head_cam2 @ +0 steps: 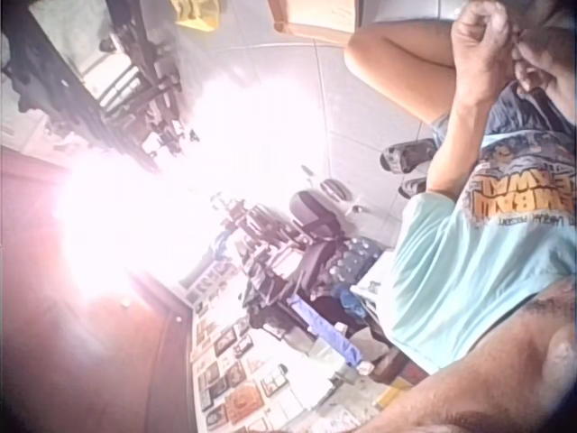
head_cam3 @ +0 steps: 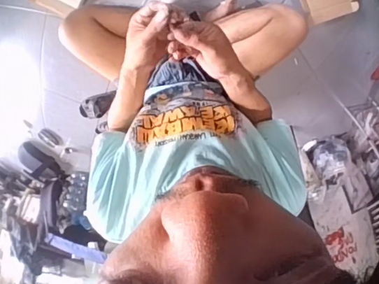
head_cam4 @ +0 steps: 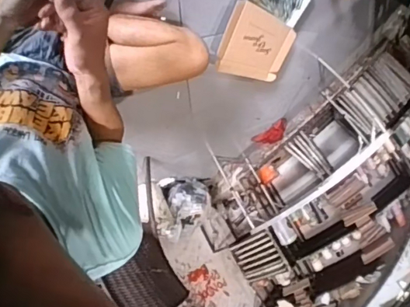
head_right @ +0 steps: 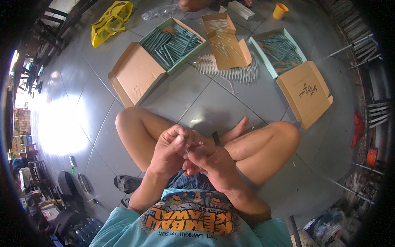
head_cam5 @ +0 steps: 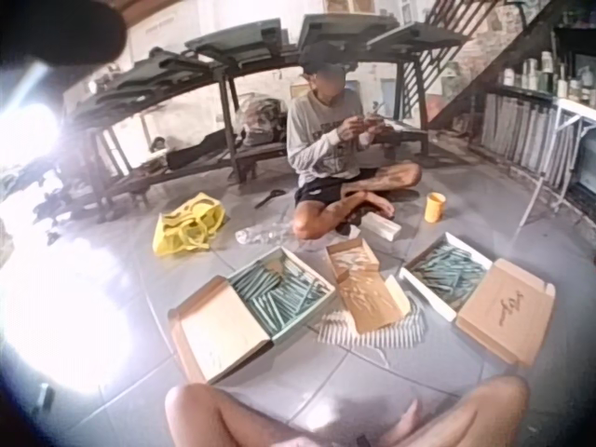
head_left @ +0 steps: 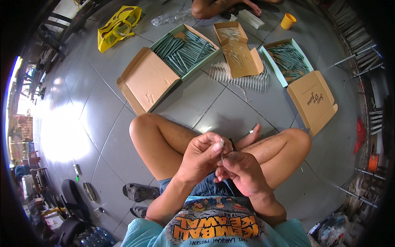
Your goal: The person sits on the floor and manually attaches small plastic components to green pen barrels before placing them into cardboard boxes.
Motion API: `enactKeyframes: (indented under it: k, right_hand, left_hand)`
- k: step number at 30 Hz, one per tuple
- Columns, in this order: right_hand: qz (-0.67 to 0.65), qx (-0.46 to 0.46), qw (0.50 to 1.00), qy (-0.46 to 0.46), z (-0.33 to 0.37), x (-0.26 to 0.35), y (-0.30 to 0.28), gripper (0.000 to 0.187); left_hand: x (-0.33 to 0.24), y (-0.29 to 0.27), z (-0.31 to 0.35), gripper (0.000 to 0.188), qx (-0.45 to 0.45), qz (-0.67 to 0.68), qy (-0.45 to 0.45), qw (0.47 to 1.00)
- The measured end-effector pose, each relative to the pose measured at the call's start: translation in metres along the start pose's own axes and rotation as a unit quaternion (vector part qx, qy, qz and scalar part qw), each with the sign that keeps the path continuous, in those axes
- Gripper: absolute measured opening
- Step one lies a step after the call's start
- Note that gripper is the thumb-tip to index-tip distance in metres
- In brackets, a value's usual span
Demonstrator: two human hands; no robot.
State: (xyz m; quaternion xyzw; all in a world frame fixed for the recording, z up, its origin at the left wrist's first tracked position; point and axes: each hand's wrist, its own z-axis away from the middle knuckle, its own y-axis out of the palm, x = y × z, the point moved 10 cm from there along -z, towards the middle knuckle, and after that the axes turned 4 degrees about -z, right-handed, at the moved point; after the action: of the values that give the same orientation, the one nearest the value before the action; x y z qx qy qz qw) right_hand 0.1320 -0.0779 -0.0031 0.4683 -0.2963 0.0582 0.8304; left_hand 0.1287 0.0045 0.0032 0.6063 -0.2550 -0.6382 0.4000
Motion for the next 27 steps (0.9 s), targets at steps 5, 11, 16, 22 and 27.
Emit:
enactKeyframes:
  k: [5,11,16,22,27]
  right_hand:
    - [0.312,-0.022,0.943,-0.111,0.005,0.021,-0.006,0.019]
    - [0.38,-0.141,0.892,-0.201,0.015,0.069,-0.028,0.015]
    - [0.305,-0.112,0.923,-0.205,0.012,0.086,-0.01,0.015]
    - [0.278,-0.058,0.937,-0.203,0.011,0.095,0.007,0.015]
    - [0.278,-0.052,0.94,-0.19,0.011,0.093,0.006,0.015]
  left_hand:
    - [-0.02,-0.009,0.0,0.012,-0.06,-0.04,0.024,0.997]
    - [-0.014,-0.02,0.003,0.01,-0.124,-0.105,-0.02,0.987]
    - [-0.007,-0.007,0.006,0.011,-0.128,-0.131,-0.028,0.983]
    - [-0.007,0.003,0.005,0.014,-0.111,-0.151,-0.026,0.982]
    - [-0.009,0.007,0.007,0.014,-0.111,-0.176,-0.012,0.978]
